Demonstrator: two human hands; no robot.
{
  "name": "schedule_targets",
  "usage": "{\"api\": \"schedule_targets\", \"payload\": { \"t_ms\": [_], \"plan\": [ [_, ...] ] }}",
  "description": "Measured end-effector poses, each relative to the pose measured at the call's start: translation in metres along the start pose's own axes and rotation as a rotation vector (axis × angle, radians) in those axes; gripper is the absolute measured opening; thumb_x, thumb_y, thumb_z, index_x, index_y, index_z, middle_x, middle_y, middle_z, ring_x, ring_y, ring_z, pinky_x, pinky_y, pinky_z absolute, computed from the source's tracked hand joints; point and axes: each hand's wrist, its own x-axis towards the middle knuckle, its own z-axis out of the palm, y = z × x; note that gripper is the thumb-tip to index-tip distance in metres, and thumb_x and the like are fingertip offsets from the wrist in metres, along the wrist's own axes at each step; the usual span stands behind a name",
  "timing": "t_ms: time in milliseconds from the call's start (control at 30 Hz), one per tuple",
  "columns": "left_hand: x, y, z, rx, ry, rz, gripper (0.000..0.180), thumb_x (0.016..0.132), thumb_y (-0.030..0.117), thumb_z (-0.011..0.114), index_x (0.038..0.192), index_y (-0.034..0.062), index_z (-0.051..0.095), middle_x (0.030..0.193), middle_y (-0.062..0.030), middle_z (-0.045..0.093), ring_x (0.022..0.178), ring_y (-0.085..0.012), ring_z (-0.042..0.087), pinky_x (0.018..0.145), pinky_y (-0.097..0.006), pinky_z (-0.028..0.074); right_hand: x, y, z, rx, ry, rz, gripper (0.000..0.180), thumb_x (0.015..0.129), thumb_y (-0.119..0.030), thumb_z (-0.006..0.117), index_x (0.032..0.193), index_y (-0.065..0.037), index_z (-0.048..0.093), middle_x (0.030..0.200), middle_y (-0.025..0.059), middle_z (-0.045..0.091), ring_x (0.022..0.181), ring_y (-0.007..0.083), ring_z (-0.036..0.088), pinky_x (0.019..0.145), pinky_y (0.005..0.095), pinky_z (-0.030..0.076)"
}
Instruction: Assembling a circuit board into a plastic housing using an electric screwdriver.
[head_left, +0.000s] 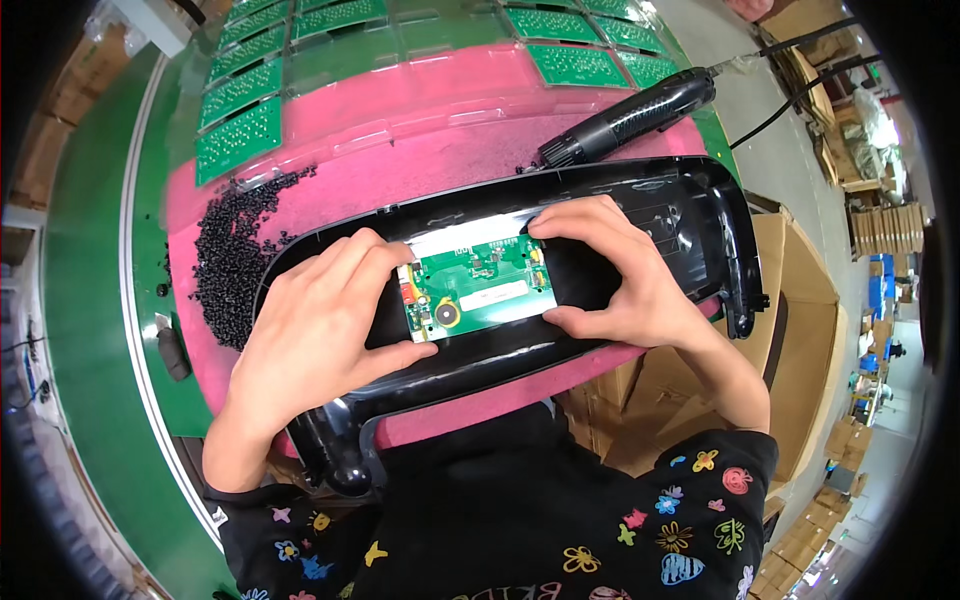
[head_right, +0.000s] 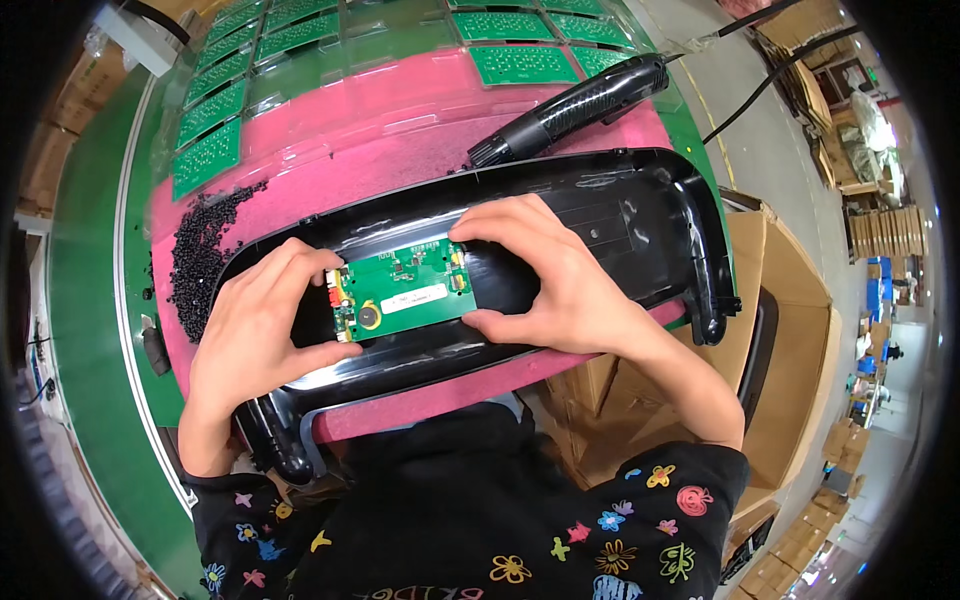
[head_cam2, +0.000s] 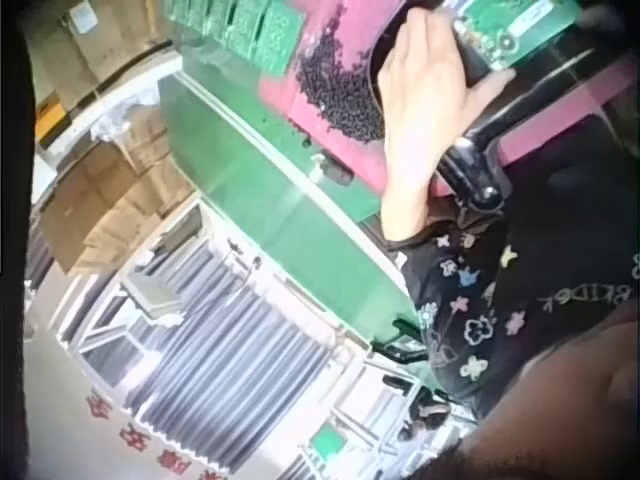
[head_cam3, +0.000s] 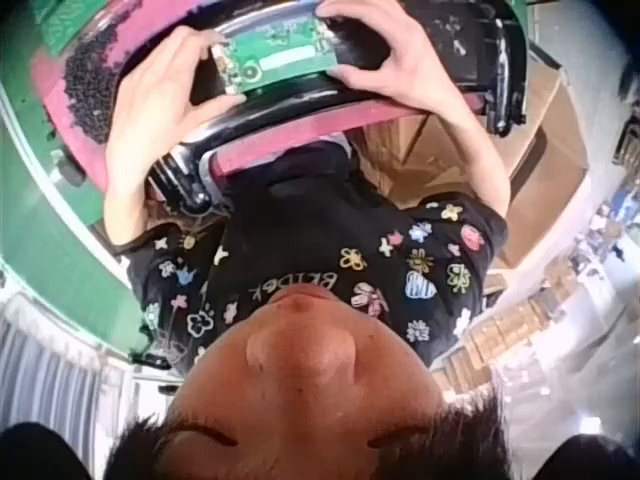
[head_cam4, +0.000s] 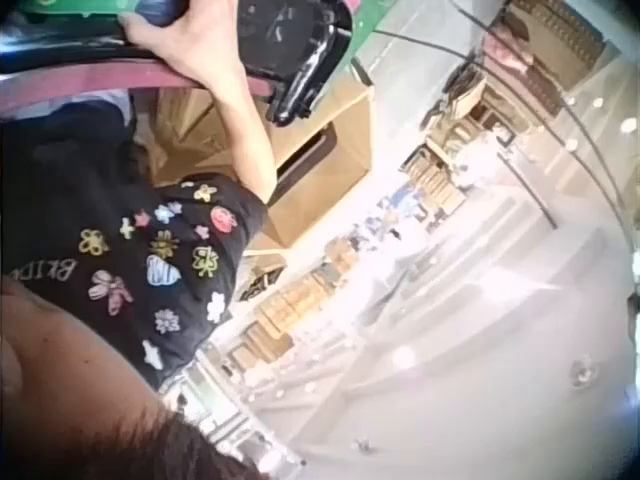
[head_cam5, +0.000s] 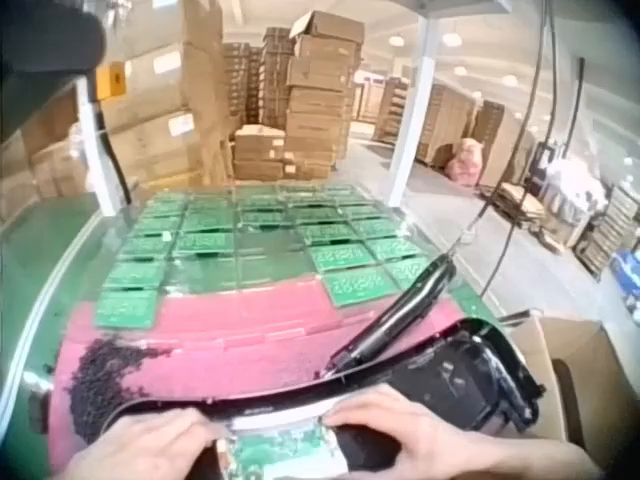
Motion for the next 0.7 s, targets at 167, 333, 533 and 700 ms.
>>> {"api": "schedule_targets", "payload": {
  "t_ms": [167, 333, 533, 700],
  "plan": [
    [0.0026, 0.0008, 0.0024, 0.065, 0.027, -0.003, 0.070, 0.056, 0.025, 0.087, 0.113, 0.0036, 0.054, 0.100, -0.0115, 0.056, 0.092, -0.0332, 0.059, 0.077, -0.040, 0.049, 0.0027, -0.0002, 0.0036, -0.041, 0.021, -0.018, 0.062, 0.064, -0.008, 0.081, 0.121, -0.002, 0.057, 0.123, 0.0141, 0.055, 0.114, 0.0333, 0.050, 0.099, 0.0406, 0.042],
    [0.0031, 0.0022, 0.0045, 0.069, 0.020, -0.022, 0.072, 0.055, 0.026, 0.088, 0.114, 0.0028, 0.053, 0.101, -0.0123, 0.056, 0.093, -0.0339, 0.059, 0.078, -0.041, 0.049, 0.0023, -0.0013, 0.0053, -0.068, 0.027, -0.005, 0.065, 0.062, -0.006, 0.080, 0.122, -0.003, 0.058, 0.122, 0.0139, 0.056, 0.112, 0.0326, 0.052, 0.098, 0.0402, 0.042],
    [0.0037, 0.0027, 0.0046, 0.063, 0.026, -0.017, 0.072, 0.054, 0.026, 0.087, 0.113, 0.0023, 0.053, 0.100, -0.0129, 0.055, 0.093, -0.0347, 0.058, 0.078, -0.041, 0.049, 0.0022, -0.0029, 0.0042, -0.087, 0.008, 0.013, 0.063, 0.064, -0.007, 0.080, 0.123, -0.003, 0.057, 0.123, 0.0137, 0.054, 0.113, 0.0334, 0.050, 0.099, 0.0402, 0.042],
    [0.0040, 0.0020, 0.0045, 0.052, 0.028, -0.010, 0.071, 0.055, 0.027, 0.087, 0.113, 0.0025, 0.053, 0.098, -0.0128, 0.054, 0.091, -0.0349, 0.057, 0.076, -0.041, 0.048, 0.0031, -0.0037, 0.0049, -0.087, 0.003, 0.024, 0.063, 0.064, -0.006, 0.079, 0.123, -0.003, 0.057, 0.122, 0.0134, 0.054, 0.113, 0.0337, 0.050, 0.098, 0.0402, 0.042]
  ]
}}
